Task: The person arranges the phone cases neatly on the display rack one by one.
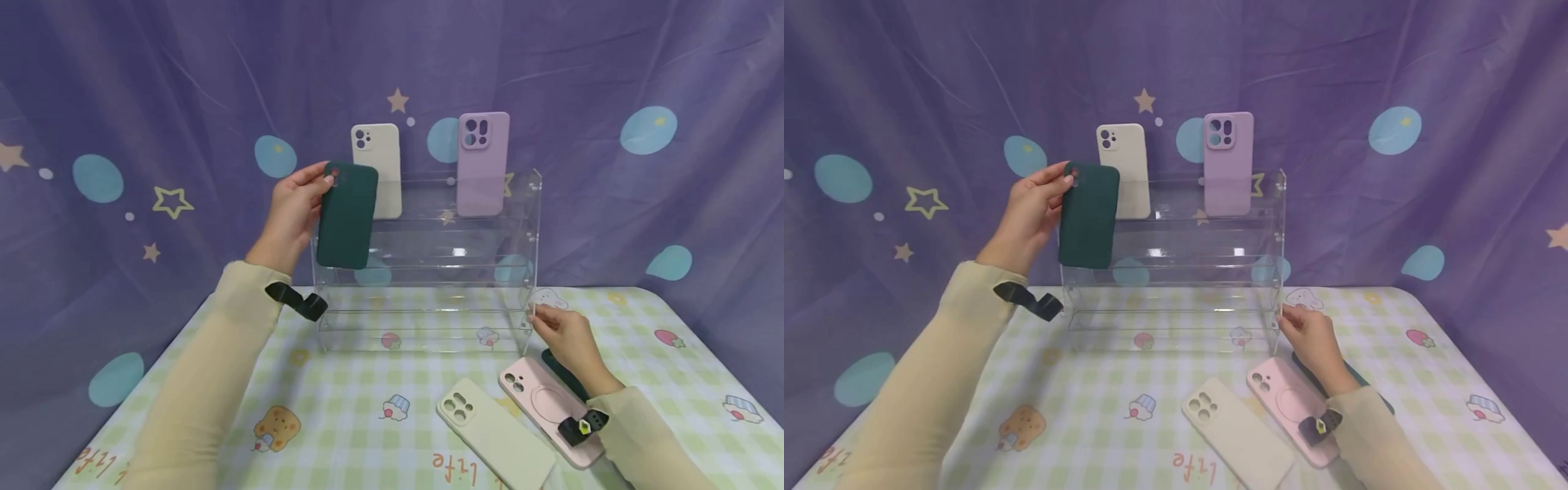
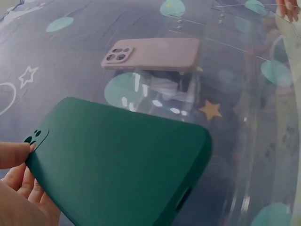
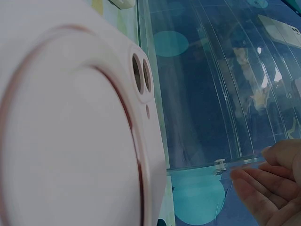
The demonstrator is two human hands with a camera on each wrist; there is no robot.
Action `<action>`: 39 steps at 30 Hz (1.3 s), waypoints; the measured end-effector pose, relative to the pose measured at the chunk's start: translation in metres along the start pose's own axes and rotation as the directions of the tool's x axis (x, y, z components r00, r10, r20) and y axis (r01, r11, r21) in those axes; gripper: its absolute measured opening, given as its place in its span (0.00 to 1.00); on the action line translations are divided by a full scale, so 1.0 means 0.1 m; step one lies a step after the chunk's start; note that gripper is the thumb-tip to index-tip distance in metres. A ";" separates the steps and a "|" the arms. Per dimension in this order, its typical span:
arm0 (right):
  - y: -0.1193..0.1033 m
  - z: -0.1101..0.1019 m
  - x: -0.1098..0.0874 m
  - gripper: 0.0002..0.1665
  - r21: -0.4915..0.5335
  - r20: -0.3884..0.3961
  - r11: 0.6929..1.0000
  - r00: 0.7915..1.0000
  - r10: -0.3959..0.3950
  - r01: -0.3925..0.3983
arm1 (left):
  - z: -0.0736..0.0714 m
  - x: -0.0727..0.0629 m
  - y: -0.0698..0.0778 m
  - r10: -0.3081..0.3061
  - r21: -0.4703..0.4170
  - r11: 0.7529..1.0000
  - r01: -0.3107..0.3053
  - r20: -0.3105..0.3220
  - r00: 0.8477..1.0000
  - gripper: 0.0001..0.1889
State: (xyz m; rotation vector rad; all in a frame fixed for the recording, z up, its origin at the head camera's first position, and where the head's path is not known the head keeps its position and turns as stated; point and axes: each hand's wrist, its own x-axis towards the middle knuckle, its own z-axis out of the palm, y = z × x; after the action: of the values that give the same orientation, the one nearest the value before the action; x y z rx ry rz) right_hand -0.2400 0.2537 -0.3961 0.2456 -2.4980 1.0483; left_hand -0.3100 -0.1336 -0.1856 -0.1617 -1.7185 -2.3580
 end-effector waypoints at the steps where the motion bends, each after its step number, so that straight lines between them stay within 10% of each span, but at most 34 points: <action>1: 0.00 0.00 0.00 0.20 -0.001 0.002 1.000 1.000 0.001 -0.001 | 0.03 0.02 0.01 0.011 -0.018 1.000 -0.011 -0.017 1.000 0.16; 23: 0.01 0.02 -0.01 0.20 -0.006 -0.007 1.000 1.000 0.002 -0.002 | 0.43 0.34 -0.05 0.200 -0.275 0.925 -0.261 -0.230 0.952 0.14; 39: 0.02 0.03 0.01 0.18 0.010 -0.021 1.000 1.000 -0.011 0.011 | 0.45 0.36 -0.35 0.284 -0.181 0.932 -0.315 -0.174 0.943 0.14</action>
State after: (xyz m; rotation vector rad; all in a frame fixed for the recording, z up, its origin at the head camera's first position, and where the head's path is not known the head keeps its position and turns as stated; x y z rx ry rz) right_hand -0.2424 0.2529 -0.3981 0.2498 -2.4703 1.0542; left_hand -0.3551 -0.0849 -0.1959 -0.2596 -1.2778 -2.2513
